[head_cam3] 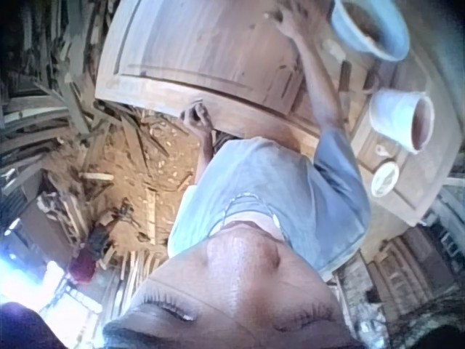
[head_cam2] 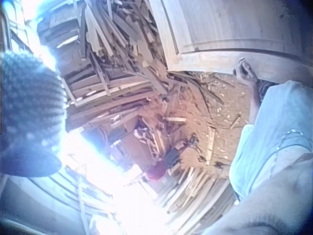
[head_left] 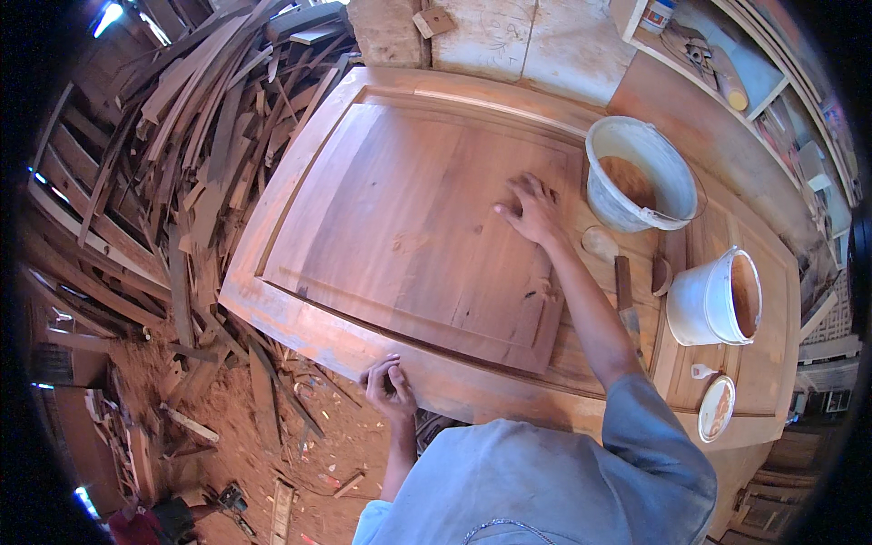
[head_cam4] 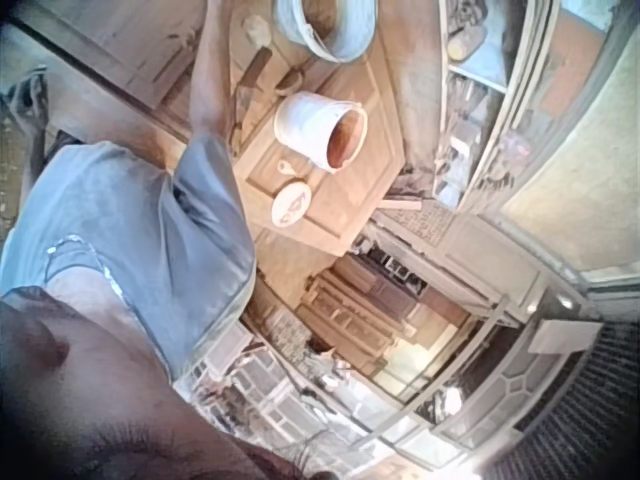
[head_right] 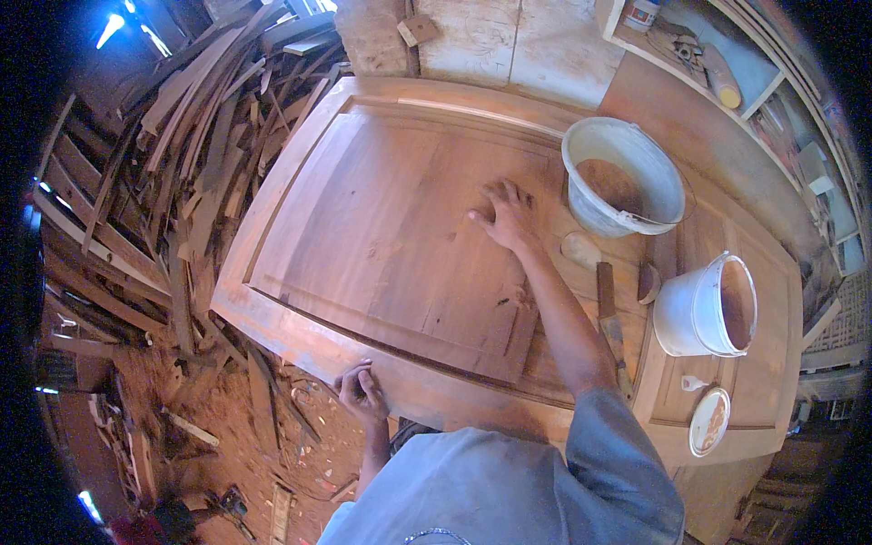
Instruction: The person applies adhesive from a bottle into holes in a wooden door, scrapes the surface with a putty knife, and rubs the wood using a small block and their hands.
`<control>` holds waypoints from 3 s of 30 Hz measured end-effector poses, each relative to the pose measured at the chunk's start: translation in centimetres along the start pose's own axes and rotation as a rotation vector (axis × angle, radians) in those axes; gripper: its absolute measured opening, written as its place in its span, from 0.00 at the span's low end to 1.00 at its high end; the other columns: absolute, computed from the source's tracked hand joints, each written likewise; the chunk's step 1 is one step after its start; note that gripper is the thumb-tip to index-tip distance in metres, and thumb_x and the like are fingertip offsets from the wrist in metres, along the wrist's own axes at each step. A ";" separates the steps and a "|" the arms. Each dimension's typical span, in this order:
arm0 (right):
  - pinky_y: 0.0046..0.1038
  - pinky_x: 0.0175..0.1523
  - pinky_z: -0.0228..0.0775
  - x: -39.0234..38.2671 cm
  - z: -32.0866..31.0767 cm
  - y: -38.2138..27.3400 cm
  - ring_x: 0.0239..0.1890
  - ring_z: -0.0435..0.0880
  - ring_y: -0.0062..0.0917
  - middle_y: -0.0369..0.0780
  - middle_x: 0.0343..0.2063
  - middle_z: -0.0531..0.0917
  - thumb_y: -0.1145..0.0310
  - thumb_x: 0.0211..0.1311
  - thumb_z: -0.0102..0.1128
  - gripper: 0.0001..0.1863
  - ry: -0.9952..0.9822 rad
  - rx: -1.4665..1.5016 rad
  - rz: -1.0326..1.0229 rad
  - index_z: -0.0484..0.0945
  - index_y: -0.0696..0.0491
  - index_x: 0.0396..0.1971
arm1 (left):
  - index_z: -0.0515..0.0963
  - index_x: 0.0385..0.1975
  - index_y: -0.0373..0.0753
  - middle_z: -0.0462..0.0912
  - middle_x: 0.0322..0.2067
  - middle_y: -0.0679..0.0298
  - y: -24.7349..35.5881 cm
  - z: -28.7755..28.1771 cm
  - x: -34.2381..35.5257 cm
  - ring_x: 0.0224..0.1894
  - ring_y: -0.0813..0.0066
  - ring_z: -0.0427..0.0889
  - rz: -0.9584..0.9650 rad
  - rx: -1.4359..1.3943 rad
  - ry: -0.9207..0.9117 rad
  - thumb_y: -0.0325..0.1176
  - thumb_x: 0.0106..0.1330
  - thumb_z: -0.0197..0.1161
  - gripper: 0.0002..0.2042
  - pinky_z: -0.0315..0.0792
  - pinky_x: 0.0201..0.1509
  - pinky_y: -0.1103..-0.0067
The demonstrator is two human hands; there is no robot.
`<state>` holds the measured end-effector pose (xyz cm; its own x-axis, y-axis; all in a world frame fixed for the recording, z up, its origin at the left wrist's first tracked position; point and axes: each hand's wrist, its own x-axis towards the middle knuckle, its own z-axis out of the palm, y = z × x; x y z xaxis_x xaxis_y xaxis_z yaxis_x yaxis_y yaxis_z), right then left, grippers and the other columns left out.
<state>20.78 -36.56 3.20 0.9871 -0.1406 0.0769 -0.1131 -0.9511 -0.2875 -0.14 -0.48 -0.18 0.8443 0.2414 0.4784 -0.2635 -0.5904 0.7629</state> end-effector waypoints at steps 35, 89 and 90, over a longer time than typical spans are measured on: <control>0.57 0.73 0.44 -1.4 0.4 -0.7 0.72 0.56 0.48 0.52 0.71 0.57 0.33 0.65 0.47 0.39 0.024 -0.018 -0.002 0.69 0.46 0.67 | 0.80 0.30 0.36 0.87 0.34 0.61 -0.7 0.2 -0.4 0.39 0.68 0.84 -0.008 -0.024 0.017 0.32 0.67 0.56 0.09 0.62 0.56 0.72; 0.58 0.75 0.39 0.5 -1.0 0.0 0.75 0.49 0.50 0.51 0.74 0.50 0.30 0.62 0.49 0.44 -0.096 0.032 0.015 0.65 0.47 0.69 | 0.80 0.29 0.37 0.87 0.33 0.62 0.2 0.0 0.1 0.38 0.70 0.84 -0.005 -0.017 0.020 0.29 0.66 0.55 0.07 0.63 0.54 0.72; 0.58 0.75 0.38 0.3 -1.4 -0.4 0.75 0.49 0.50 0.51 0.74 0.49 0.30 0.62 0.49 0.43 -0.102 0.040 0.018 0.65 0.47 0.69 | 0.80 0.29 0.37 0.87 0.33 0.62 0.1 0.0 0.0 0.38 0.70 0.84 -0.007 -0.018 0.018 0.29 0.66 0.55 0.07 0.63 0.54 0.72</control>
<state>20.95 -36.64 4.68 0.9916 -0.1270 -0.0256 -0.1283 -0.9366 -0.3261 -0.16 -0.51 -0.10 0.8375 0.2592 0.4810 -0.2665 -0.5747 0.7738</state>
